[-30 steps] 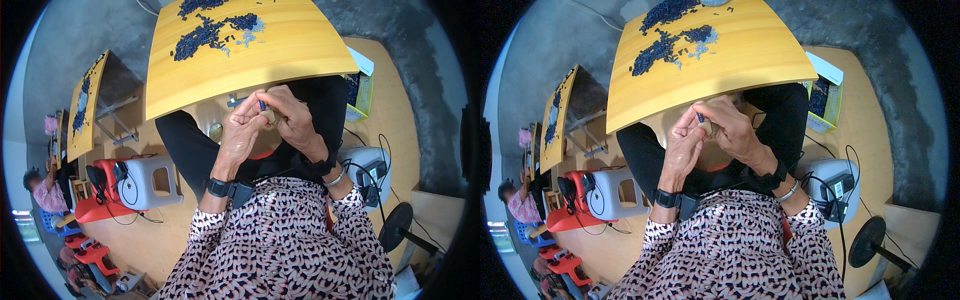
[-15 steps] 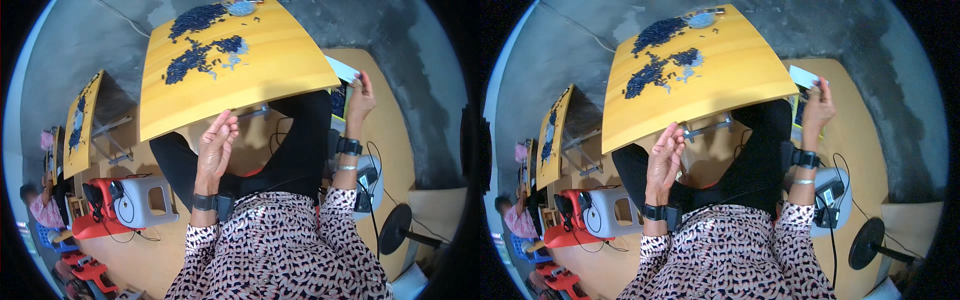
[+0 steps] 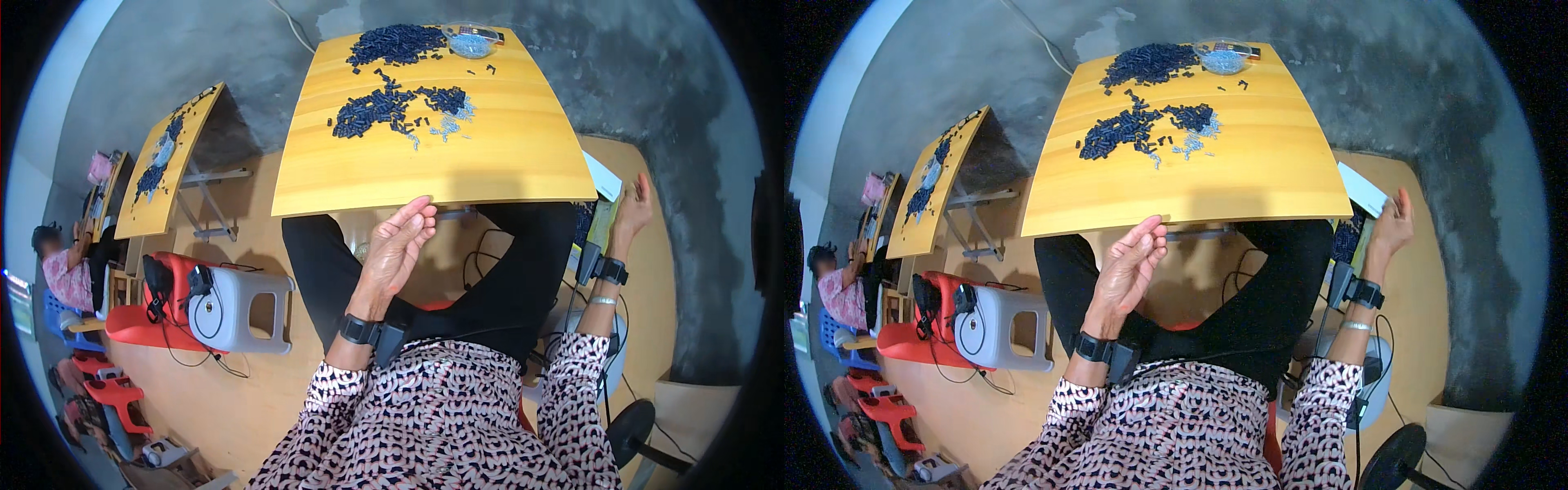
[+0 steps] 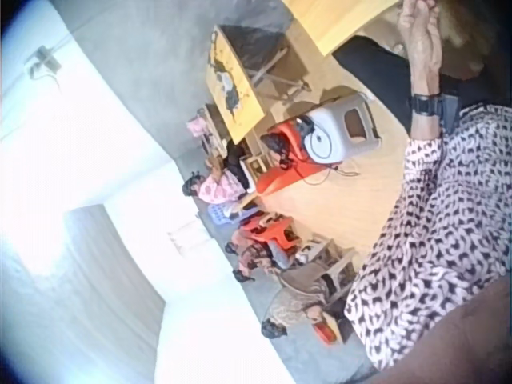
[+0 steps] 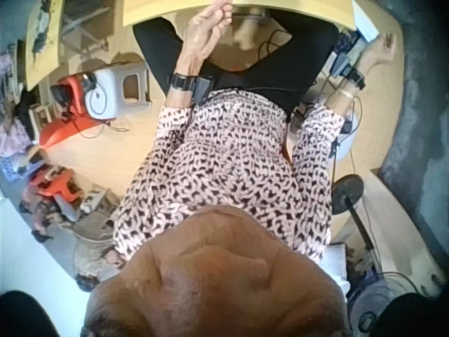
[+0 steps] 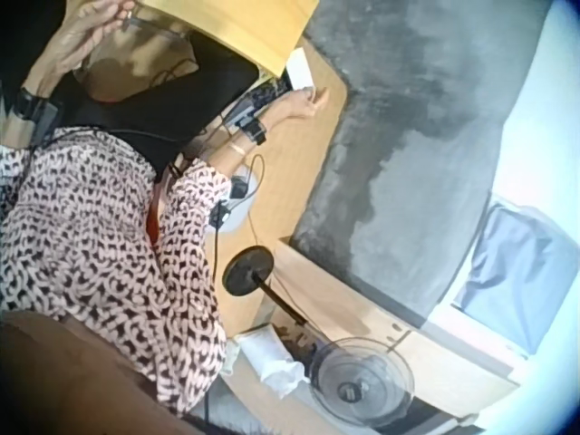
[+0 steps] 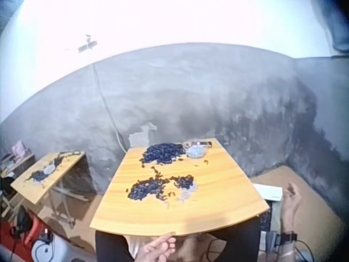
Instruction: Assembling small black rings or caps onto blue plastic cylindrical parts by hand.
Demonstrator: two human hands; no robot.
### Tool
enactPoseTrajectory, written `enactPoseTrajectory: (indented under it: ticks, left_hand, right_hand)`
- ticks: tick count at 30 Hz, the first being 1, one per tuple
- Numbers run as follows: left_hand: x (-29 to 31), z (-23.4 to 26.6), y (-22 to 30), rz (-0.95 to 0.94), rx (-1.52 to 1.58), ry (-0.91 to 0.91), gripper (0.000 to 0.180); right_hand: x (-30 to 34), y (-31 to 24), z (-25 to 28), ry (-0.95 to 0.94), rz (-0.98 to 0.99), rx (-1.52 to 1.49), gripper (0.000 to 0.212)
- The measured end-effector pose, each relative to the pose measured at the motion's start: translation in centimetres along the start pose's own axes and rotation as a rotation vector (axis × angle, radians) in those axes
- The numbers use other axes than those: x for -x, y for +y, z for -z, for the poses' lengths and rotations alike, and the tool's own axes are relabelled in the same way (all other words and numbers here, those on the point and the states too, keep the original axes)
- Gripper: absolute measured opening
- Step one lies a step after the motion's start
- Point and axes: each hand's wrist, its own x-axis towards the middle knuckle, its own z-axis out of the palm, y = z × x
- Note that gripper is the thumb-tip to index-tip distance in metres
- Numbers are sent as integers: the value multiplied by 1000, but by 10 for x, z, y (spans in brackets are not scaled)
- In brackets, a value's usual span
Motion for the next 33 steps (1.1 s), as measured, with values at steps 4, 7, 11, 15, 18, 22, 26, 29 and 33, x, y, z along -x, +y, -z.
enactPoseTrajectory:
  ticks: [4,7,11,15,18,22,26,29,33]
  left_hand:
    - [-12,-2,4,2,76,9,33]
    - [-13,1,7,-33,116,43,30]
    - [-11,8,8,-44,156,77,30]
    - [-8,17,11,-71,190,119,31]
    - [-5,23,15,-94,206,142,31]
    - [-2,28,17,-108,211,159,31]
    - [1,33,19,-127,219,165,31]
    - [2,34,20,-130,216,183,32]
    - [2,41,21,-158,214,174,31]
  right_hand:
    - [41,-105,-41,-369,273,-152,25]
    - [86,-163,-90,-784,422,-173,17]
    - [142,-195,-154,-1058,556,-225,12]
    - [177,-198,-201,-1236,627,-44,17]
    - [197,-187,-231,-1216,825,-81,19]
    - [211,-189,-248,-1233,1012,-33,24]
    - [222,-199,-253,-1284,1045,-3,27]
    - [221,-190,-257,-1311,1088,35,26]
    - [218,-185,-253,-1355,1064,26,23]
